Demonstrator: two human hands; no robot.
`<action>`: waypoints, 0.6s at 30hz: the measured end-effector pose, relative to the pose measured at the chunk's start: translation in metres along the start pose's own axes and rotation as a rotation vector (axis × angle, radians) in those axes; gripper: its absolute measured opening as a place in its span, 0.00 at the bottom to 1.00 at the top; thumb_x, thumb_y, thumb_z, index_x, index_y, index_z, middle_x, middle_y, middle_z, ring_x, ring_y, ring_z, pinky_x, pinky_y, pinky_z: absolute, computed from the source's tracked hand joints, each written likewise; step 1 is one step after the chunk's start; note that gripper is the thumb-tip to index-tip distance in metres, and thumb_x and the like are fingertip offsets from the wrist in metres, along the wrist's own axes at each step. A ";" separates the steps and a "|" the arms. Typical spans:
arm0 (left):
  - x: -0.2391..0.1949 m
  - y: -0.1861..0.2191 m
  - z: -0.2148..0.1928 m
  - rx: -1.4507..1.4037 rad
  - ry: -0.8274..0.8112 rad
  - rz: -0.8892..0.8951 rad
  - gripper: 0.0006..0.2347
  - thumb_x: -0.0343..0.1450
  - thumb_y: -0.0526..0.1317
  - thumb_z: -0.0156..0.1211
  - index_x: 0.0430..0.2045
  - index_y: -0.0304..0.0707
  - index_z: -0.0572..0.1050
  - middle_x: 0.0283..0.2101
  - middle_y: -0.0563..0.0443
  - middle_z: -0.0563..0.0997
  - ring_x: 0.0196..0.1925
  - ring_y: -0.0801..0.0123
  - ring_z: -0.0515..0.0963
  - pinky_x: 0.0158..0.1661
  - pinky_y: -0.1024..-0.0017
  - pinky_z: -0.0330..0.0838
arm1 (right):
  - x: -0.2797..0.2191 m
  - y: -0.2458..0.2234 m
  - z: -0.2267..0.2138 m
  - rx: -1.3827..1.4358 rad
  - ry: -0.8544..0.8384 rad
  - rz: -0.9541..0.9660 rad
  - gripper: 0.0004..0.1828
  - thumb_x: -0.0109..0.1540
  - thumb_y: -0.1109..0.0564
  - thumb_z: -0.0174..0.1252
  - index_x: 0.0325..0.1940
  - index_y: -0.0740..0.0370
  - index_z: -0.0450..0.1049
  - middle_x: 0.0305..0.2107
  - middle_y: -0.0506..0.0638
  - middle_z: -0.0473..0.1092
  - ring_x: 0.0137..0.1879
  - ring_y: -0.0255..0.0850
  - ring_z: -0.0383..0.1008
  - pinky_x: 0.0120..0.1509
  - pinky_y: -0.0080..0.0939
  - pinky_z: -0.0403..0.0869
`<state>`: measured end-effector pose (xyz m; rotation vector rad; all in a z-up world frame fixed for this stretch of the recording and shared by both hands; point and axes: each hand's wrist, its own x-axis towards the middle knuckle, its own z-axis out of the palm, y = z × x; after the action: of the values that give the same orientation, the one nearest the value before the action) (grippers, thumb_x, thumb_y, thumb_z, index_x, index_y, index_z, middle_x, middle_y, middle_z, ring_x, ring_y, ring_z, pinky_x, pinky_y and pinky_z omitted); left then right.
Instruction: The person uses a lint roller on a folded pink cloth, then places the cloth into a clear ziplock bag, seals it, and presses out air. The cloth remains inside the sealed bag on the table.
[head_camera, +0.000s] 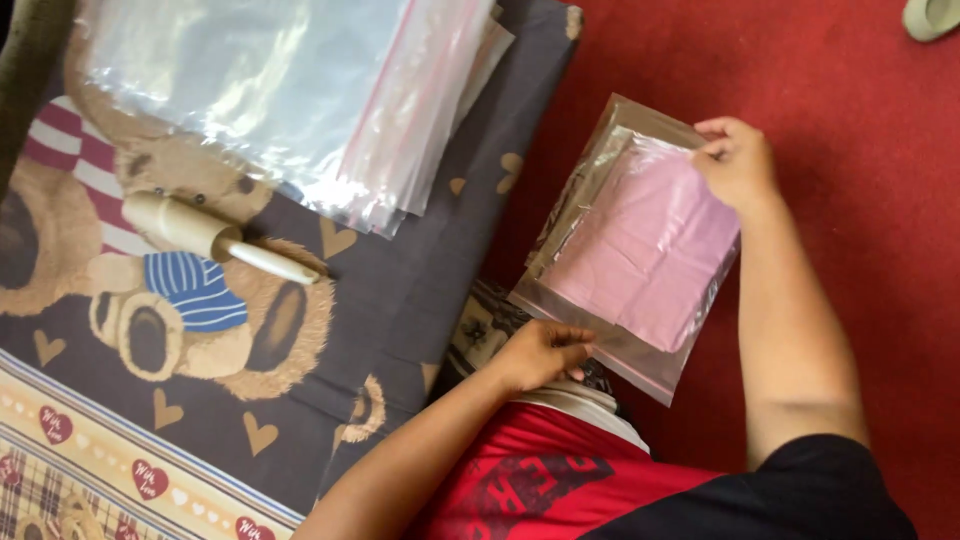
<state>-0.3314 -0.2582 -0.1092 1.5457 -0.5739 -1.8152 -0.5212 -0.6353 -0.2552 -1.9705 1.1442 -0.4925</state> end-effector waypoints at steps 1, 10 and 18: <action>0.005 0.005 0.000 0.002 -0.003 -0.003 0.17 0.70 0.38 0.63 0.52 0.27 0.78 0.41 0.32 0.84 0.32 0.66 0.87 0.29 0.78 0.80 | 0.008 0.002 0.000 0.001 0.002 0.004 0.24 0.61 0.63 0.60 0.62 0.57 0.77 0.35 0.55 0.77 0.36 0.39 0.75 0.38 0.36 0.73; 0.021 0.037 0.009 0.548 -0.101 -0.240 0.34 0.69 0.56 0.54 0.72 0.47 0.55 0.69 0.35 0.67 0.68 0.50 0.71 0.64 0.62 0.65 | 0.055 -0.060 0.005 -0.356 0.132 0.019 0.23 0.62 0.54 0.68 0.61 0.52 0.76 0.53 0.52 0.75 0.61 0.55 0.70 0.55 0.68 0.65; -0.022 0.060 0.012 0.565 -0.260 0.193 0.27 0.70 0.50 0.56 0.64 0.40 0.66 0.63 0.42 0.76 0.53 0.56 0.82 0.54 0.64 0.70 | 0.011 -0.163 0.024 0.062 0.176 -0.044 0.10 0.65 0.66 0.62 0.51 0.60 0.77 0.45 0.52 0.77 0.51 0.42 0.77 0.58 0.41 0.77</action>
<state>-0.3289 -0.2838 -0.0490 1.5317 -1.4065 -1.8031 -0.4103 -0.5885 -0.1423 -1.9315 1.1809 -0.7285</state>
